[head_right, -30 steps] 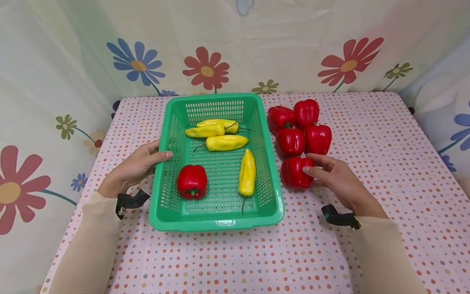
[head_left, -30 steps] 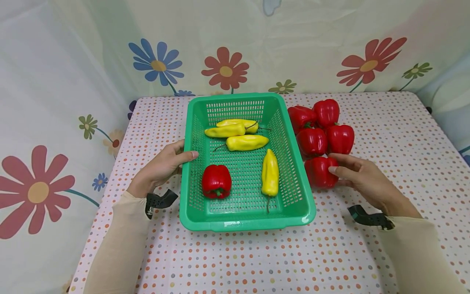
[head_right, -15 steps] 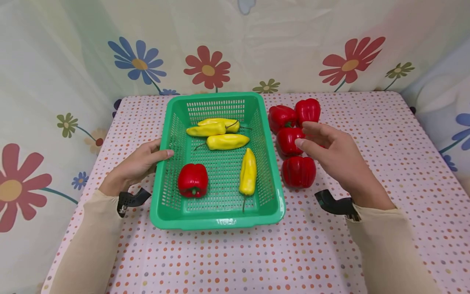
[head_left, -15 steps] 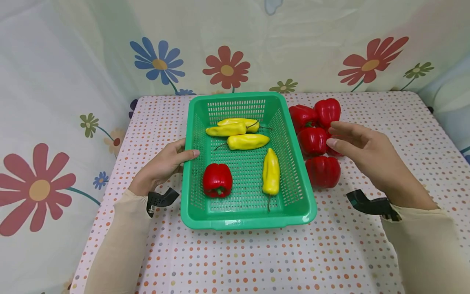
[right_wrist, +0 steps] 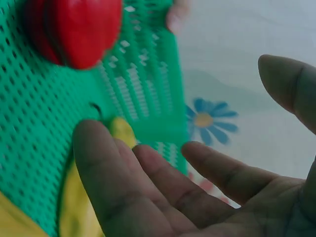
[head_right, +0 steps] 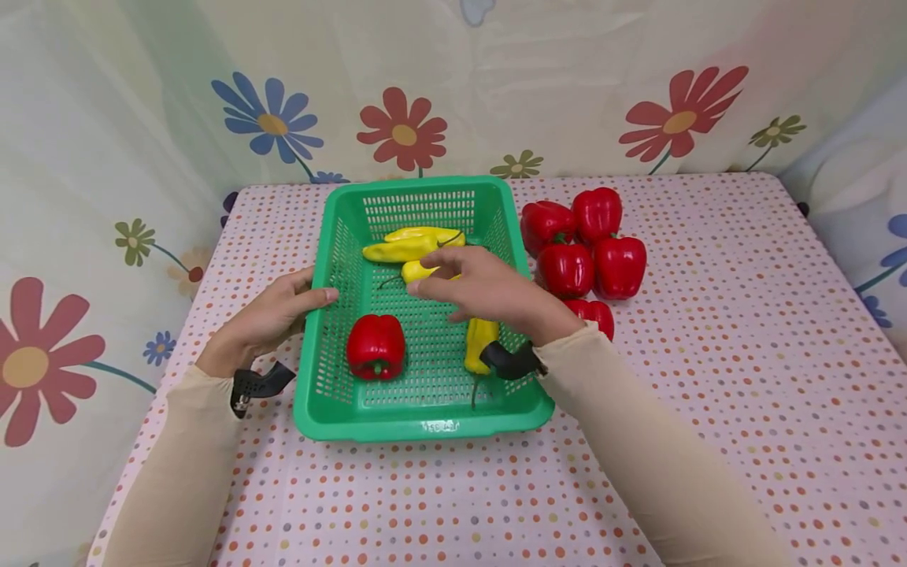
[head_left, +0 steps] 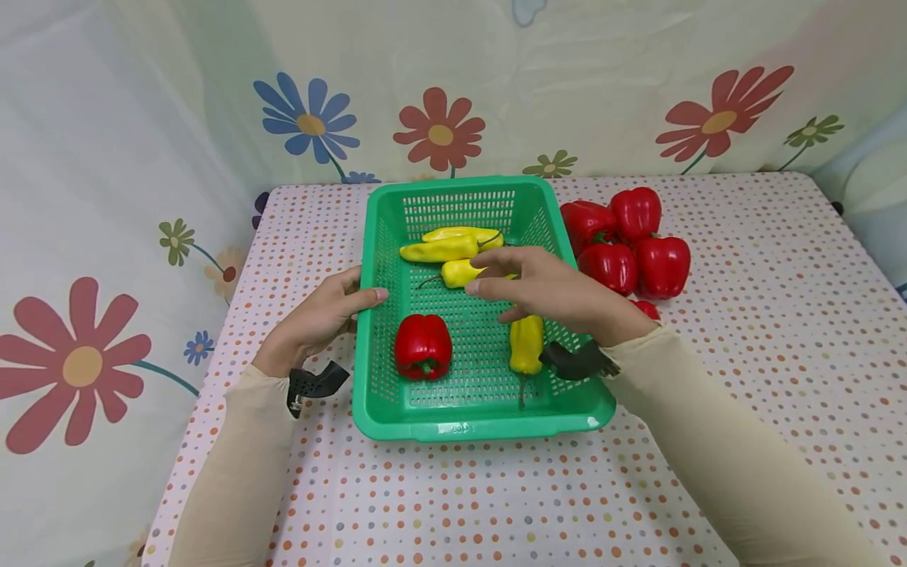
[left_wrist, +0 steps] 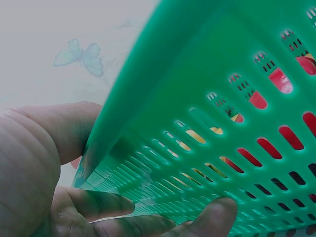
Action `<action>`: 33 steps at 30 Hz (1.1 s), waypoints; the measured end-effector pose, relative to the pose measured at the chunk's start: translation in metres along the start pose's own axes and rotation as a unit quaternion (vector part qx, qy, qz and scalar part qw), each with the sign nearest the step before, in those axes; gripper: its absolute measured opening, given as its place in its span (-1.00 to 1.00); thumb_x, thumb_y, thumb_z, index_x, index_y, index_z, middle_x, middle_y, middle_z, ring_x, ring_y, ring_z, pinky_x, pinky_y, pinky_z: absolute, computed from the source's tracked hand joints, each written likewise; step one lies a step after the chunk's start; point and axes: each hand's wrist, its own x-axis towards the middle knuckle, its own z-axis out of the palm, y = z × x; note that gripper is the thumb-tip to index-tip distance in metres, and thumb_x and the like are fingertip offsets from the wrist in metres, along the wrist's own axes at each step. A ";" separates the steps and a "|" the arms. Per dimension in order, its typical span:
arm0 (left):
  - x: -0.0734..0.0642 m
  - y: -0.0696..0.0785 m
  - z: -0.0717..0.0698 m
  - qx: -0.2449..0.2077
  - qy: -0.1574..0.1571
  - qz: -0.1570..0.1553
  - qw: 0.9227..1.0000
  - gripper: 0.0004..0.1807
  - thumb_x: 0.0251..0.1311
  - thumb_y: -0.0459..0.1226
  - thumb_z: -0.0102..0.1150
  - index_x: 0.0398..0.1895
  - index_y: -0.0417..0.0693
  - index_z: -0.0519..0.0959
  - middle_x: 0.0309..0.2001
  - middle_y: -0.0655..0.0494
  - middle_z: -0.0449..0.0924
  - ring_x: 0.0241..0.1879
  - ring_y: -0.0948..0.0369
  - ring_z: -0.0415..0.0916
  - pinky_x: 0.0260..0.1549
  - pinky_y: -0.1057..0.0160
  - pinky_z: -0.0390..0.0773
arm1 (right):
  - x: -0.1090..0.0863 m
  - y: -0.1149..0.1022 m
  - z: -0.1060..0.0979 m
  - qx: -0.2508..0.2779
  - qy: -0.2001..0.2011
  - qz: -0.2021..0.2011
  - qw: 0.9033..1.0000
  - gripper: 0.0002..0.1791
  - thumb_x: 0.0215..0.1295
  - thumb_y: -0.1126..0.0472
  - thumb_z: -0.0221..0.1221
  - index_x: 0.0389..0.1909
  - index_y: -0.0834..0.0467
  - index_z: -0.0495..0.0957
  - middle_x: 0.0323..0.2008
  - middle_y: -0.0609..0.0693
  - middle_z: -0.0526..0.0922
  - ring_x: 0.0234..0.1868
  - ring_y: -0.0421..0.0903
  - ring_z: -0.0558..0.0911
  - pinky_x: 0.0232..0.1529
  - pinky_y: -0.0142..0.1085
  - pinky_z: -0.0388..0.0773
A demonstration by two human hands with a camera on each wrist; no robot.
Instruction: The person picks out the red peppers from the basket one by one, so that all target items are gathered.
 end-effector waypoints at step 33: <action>0.000 0.000 0.000 0.007 -0.006 -0.001 1.000 -0.36 0.59 -0.21 -0.01 0.62 -0.20 0.13 0.40 -0.34 0.39 0.02 -0.06 0.72 -0.05 -0.12 0.77 | 0.062 -0.001 0.069 -0.046 -0.118 0.068 0.990 -0.25 0.22 0.01 0.48 0.30 0.36 0.48 -0.06 0.09 0.72 -0.13 0.01 0.74 -0.26 -0.07 0.82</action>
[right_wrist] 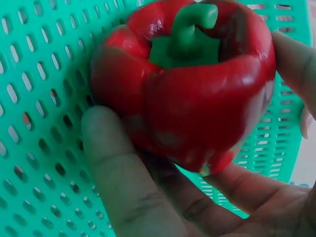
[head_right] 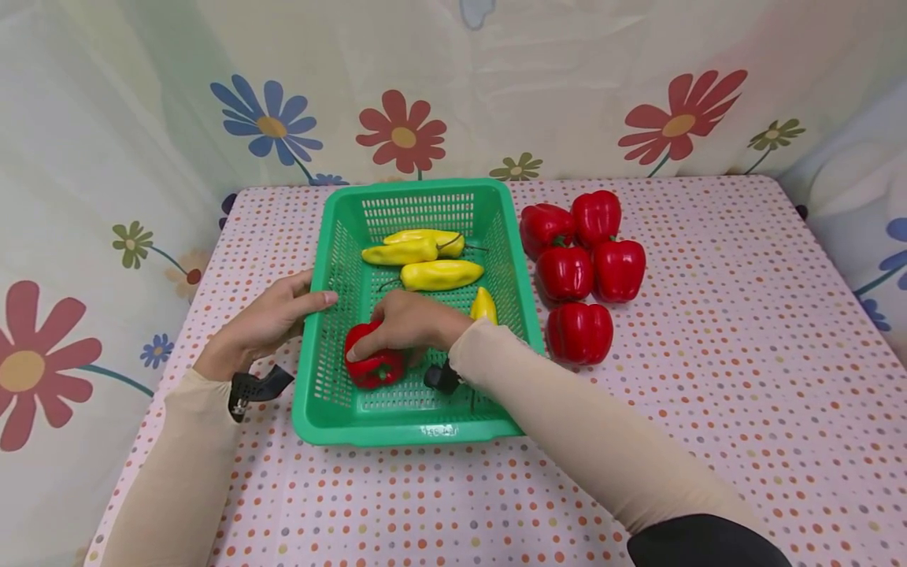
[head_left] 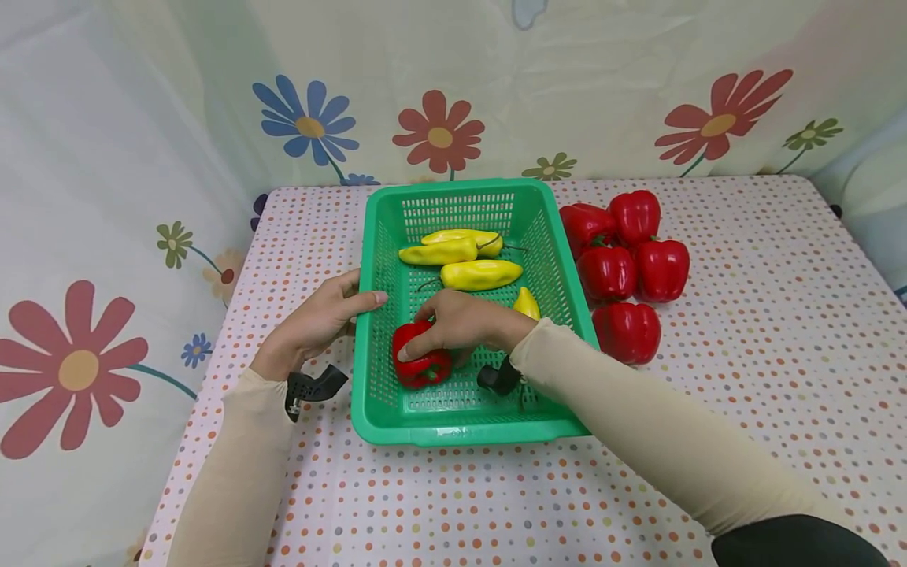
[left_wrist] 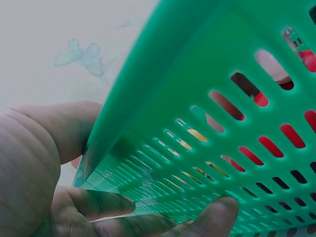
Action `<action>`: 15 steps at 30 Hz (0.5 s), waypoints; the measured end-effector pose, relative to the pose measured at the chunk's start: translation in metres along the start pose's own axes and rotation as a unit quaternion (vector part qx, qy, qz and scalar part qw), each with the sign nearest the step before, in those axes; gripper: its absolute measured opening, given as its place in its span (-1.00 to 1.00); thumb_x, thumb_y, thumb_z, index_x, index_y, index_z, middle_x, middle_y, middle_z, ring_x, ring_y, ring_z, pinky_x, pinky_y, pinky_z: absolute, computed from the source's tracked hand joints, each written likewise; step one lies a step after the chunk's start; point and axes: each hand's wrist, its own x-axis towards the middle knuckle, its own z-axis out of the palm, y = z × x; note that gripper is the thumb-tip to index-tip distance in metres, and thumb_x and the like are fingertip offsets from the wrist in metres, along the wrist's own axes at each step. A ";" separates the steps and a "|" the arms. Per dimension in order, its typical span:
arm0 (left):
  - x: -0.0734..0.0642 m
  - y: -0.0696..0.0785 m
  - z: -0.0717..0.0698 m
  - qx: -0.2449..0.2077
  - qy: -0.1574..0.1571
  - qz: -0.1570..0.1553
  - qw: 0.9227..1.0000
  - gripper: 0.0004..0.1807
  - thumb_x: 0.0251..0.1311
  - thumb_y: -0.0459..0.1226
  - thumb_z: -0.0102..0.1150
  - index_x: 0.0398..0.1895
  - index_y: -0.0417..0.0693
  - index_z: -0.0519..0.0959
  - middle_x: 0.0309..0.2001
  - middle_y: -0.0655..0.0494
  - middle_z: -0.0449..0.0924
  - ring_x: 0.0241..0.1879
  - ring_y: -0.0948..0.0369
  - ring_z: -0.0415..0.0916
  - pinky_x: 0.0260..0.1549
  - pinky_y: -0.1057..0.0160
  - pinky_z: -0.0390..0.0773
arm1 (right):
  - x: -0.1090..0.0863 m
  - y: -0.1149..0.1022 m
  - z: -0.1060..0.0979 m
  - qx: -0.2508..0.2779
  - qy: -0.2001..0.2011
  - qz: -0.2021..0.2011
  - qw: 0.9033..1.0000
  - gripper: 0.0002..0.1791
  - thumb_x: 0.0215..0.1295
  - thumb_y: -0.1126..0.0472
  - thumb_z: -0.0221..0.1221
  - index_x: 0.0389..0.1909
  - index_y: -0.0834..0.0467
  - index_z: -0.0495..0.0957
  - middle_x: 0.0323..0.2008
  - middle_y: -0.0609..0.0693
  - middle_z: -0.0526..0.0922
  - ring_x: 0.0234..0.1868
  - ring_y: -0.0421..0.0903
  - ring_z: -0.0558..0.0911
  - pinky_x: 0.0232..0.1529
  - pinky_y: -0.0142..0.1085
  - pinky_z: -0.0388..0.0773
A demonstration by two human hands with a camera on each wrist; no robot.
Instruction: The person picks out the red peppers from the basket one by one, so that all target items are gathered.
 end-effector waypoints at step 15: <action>0.000 0.000 0.000 -0.003 -0.001 0.001 1.000 -0.36 0.59 -0.23 -0.01 0.62 -0.23 0.12 0.39 -0.36 0.39 -0.01 -0.06 0.73 -0.08 -0.13 0.78 | 0.000 -0.002 0.003 -0.051 0.021 -0.028 0.998 -0.14 0.08 0.08 0.53 0.38 0.33 0.46 -0.01 0.08 0.69 -0.09 -0.04 0.67 -0.16 -0.31 0.75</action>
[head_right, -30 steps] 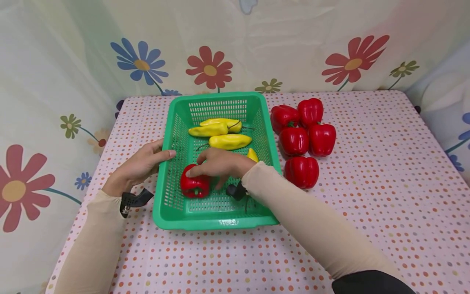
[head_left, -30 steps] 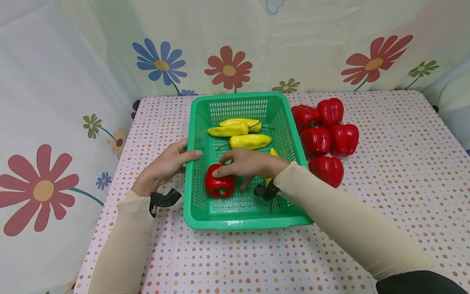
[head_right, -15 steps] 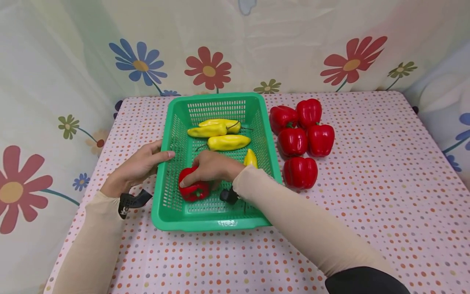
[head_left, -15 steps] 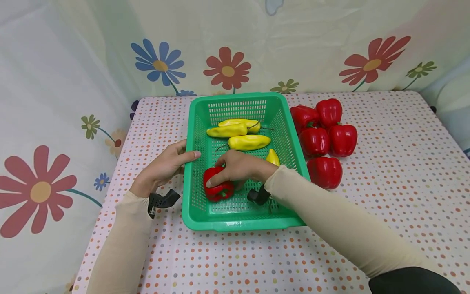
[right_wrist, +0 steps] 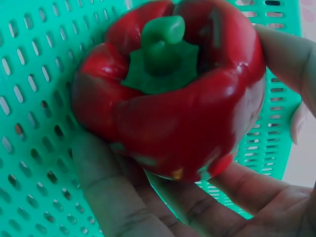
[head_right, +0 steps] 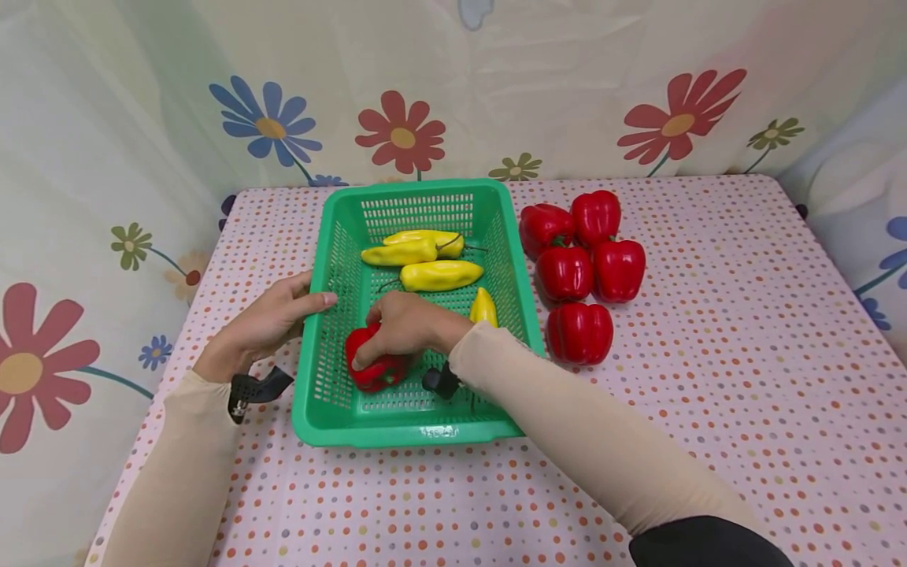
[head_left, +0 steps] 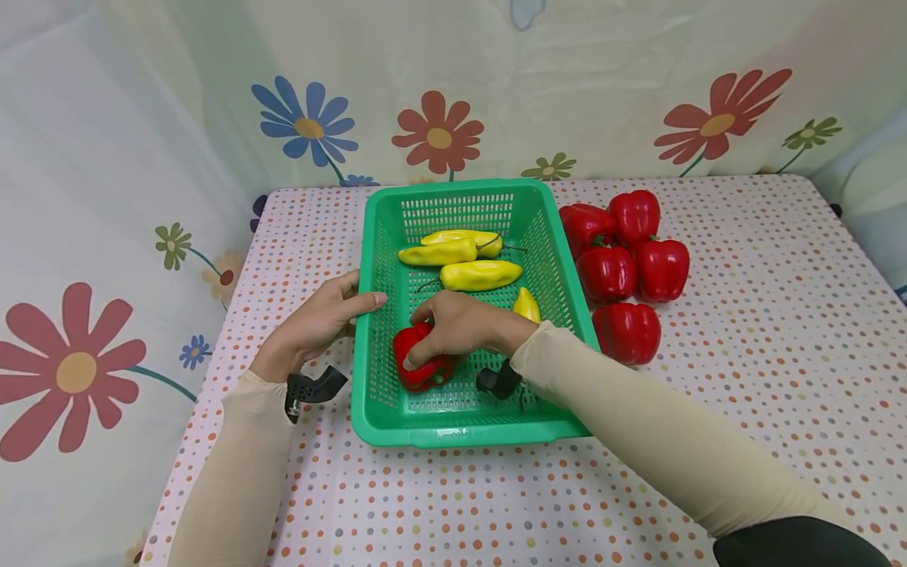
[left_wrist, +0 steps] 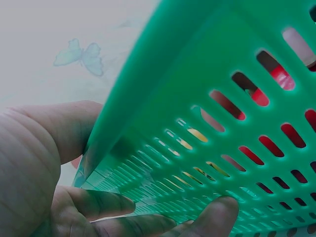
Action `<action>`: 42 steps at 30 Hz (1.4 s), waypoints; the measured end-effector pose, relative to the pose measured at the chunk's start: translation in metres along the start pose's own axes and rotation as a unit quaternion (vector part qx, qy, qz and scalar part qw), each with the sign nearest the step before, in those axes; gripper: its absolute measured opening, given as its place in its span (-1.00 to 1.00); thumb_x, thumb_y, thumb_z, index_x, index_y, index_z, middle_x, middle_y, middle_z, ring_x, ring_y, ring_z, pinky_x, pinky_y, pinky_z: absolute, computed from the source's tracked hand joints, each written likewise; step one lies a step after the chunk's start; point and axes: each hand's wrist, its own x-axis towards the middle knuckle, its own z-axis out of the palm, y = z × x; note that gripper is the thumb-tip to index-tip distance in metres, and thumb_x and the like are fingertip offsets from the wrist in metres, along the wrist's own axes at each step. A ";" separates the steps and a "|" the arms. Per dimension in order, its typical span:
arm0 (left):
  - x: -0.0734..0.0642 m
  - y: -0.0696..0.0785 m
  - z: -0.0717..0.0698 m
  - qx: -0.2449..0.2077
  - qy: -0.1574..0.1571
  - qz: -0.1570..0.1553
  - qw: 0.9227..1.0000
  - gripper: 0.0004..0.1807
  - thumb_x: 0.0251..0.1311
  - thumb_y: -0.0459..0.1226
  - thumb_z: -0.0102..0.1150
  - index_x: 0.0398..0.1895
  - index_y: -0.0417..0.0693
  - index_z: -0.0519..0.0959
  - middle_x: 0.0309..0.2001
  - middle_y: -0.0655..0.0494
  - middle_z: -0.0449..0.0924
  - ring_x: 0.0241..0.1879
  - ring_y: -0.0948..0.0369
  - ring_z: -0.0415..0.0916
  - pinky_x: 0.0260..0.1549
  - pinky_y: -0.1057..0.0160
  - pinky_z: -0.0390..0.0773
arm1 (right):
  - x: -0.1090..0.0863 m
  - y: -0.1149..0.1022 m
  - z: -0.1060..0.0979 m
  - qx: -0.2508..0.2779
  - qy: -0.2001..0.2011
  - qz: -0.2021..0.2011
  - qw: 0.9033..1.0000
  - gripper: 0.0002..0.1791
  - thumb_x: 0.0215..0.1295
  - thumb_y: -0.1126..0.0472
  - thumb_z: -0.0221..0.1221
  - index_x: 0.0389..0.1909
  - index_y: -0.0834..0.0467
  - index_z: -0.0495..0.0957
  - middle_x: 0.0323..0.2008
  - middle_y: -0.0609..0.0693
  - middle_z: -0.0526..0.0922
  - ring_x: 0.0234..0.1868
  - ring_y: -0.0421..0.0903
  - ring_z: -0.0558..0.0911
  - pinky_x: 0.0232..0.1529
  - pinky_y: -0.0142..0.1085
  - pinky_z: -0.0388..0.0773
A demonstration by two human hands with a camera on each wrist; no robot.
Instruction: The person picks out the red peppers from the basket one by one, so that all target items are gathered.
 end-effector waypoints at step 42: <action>0.000 0.000 0.000 0.017 0.011 0.004 1.000 -0.36 0.57 -0.21 0.02 0.61 -0.19 0.17 0.35 -0.35 0.46 -0.01 -0.08 0.73 -0.09 -0.07 0.79 | -0.093 0.025 -0.058 0.071 0.093 -0.011 0.993 -0.37 0.38 0.21 0.29 0.43 0.27 0.41 0.12 0.19 0.65 0.07 0.17 0.69 0.07 -0.02 0.76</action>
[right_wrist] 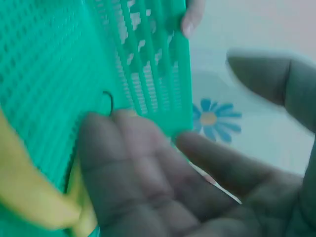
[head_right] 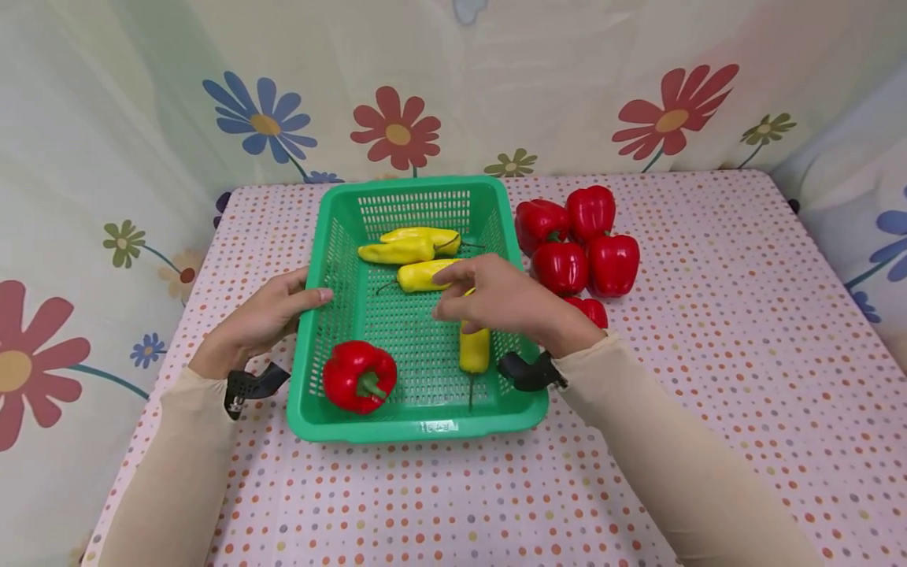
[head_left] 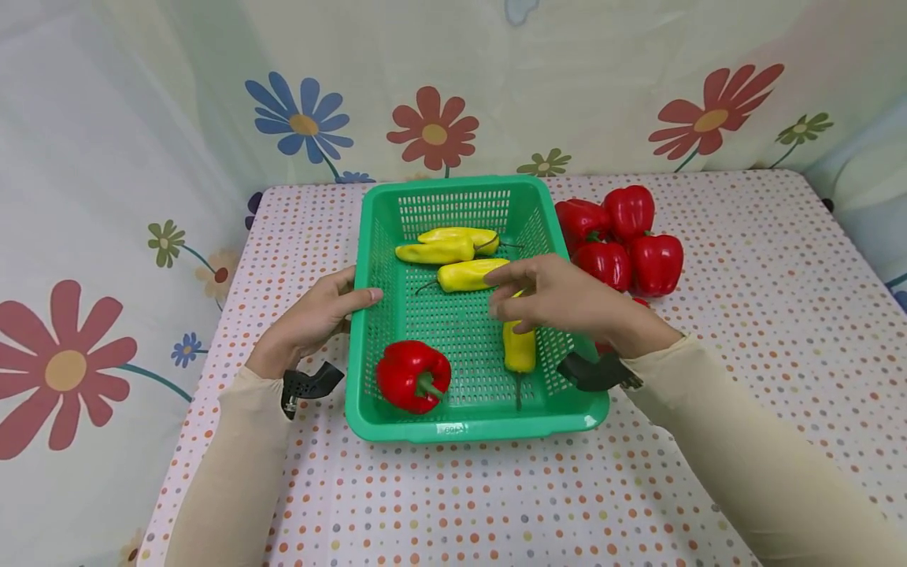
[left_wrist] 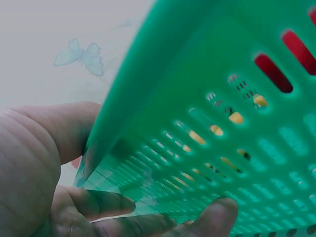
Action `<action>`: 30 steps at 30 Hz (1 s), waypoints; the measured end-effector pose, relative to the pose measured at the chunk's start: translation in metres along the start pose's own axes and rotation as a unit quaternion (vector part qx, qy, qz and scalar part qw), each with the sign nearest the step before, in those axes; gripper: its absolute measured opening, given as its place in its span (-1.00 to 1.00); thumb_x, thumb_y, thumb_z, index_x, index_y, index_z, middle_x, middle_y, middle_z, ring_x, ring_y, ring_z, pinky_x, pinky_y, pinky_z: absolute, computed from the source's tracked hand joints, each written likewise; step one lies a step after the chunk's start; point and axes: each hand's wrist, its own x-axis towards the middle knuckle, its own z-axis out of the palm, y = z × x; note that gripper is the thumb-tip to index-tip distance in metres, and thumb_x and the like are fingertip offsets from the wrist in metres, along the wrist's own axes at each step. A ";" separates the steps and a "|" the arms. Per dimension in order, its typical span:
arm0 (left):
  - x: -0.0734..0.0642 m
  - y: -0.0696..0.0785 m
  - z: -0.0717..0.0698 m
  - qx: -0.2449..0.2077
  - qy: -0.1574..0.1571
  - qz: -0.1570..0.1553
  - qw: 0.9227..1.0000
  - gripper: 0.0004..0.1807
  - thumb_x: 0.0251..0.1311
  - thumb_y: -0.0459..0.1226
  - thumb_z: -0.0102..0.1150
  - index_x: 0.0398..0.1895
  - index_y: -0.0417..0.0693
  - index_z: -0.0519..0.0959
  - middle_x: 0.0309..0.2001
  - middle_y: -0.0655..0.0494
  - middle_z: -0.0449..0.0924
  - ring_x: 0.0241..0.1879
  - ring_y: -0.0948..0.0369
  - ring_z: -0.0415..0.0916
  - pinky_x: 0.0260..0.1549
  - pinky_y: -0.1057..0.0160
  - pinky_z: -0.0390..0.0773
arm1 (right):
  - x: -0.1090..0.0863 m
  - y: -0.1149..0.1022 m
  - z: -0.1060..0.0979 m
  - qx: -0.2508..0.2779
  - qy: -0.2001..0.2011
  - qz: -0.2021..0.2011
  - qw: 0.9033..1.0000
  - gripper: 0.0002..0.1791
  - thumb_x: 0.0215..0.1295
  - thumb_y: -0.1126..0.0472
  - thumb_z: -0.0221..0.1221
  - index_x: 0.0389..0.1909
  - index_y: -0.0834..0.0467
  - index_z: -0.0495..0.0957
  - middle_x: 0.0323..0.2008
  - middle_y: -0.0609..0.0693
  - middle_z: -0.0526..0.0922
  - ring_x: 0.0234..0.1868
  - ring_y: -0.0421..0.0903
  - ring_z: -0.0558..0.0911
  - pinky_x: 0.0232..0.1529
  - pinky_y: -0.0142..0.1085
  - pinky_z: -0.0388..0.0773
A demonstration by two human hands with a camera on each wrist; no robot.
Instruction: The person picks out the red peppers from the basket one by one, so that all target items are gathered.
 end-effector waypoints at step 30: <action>0.000 0.001 -0.002 -0.003 -0.002 -0.006 1.000 -0.38 0.58 -0.21 0.02 0.59 -0.20 0.19 0.30 -0.37 0.48 -0.02 -0.07 0.74 -0.08 -0.08 0.79 | 0.042 0.006 0.049 -0.116 -0.104 0.013 0.988 -0.18 0.15 0.03 0.42 0.41 0.26 0.44 -0.06 0.07 0.71 -0.08 0.00 0.63 -0.12 -0.26 0.66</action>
